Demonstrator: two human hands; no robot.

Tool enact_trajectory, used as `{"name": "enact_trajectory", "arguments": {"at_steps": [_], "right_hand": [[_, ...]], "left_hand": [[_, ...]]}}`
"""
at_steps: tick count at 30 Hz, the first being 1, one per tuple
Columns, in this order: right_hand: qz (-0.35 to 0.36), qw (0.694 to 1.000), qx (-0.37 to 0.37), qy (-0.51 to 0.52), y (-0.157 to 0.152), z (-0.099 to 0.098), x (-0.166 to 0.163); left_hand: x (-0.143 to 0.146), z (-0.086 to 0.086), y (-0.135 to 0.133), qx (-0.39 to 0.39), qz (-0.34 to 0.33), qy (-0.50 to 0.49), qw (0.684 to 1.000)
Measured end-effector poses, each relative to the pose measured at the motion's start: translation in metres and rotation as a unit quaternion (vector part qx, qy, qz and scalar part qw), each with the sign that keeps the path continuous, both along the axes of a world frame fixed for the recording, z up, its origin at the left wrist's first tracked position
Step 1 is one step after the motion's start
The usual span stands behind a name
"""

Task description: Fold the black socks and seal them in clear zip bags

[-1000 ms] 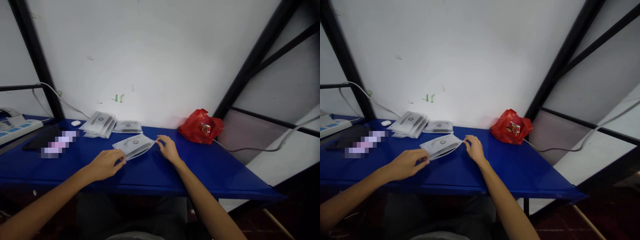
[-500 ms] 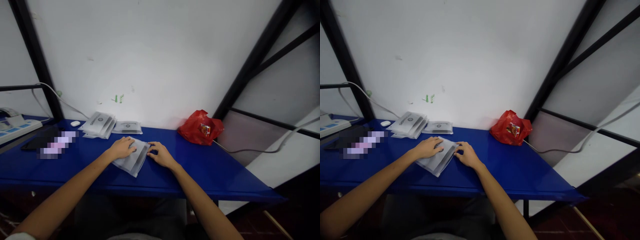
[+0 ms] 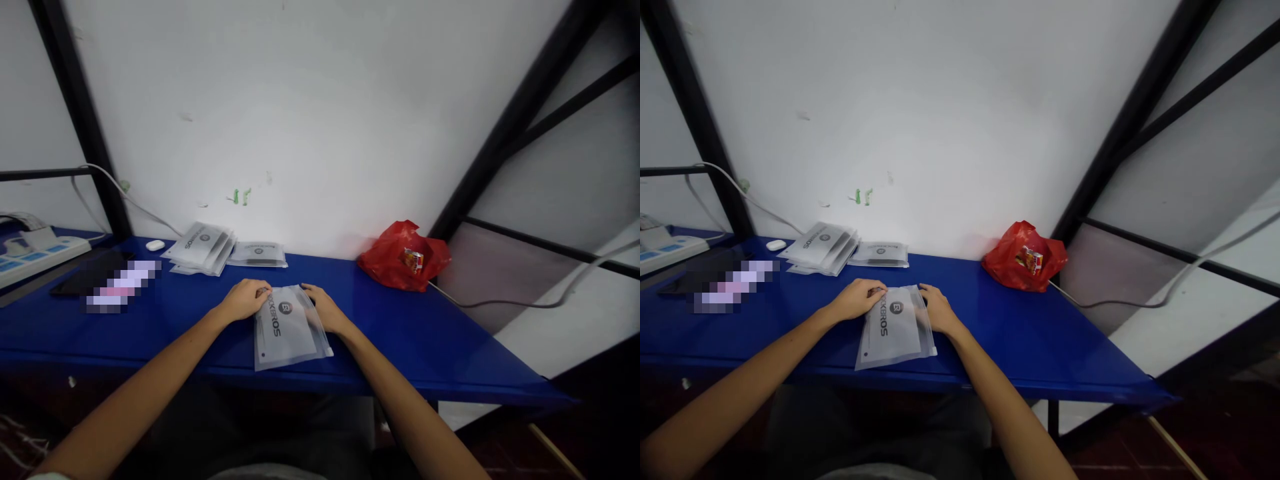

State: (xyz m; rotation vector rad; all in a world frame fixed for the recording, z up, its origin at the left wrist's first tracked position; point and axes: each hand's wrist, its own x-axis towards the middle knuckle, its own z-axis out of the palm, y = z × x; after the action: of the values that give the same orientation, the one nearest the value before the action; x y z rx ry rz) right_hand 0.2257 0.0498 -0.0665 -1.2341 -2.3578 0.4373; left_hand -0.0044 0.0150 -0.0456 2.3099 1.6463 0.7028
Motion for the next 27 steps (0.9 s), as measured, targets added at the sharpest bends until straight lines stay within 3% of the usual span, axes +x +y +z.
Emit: {"name": "enact_trajectory", "arguments": {"at_steps": [6,14,17,22,27], "right_hand": [[0.044,0.999,-0.010,0.023,0.002,0.003,0.003],[0.096,0.995,0.017,0.036,-0.004,0.013,0.004],[0.060,0.998,0.023,0.027,-0.003,0.013,0.005],[-0.069,0.997,0.031,0.006,0.001,0.009,0.009],[-0.165,0.983,0.076,-0.020,0.006,0.006,0.019]], "left_hand": [[-0.007,-0.003,0.000,-0.007,0.063,0.061,0.996],[-0.018,0.003,0.002,-0.098,0.021,0.028,0.995],[-0.016,0.006,-0.005,-0.115,0.030,0.016,0.993],[-0.020,0.005,-0.013,-0.102,0.073,0.052,0.991],[-0.049,0.005,-0.017,-0.098,0.111,0.112,0.983]]}}
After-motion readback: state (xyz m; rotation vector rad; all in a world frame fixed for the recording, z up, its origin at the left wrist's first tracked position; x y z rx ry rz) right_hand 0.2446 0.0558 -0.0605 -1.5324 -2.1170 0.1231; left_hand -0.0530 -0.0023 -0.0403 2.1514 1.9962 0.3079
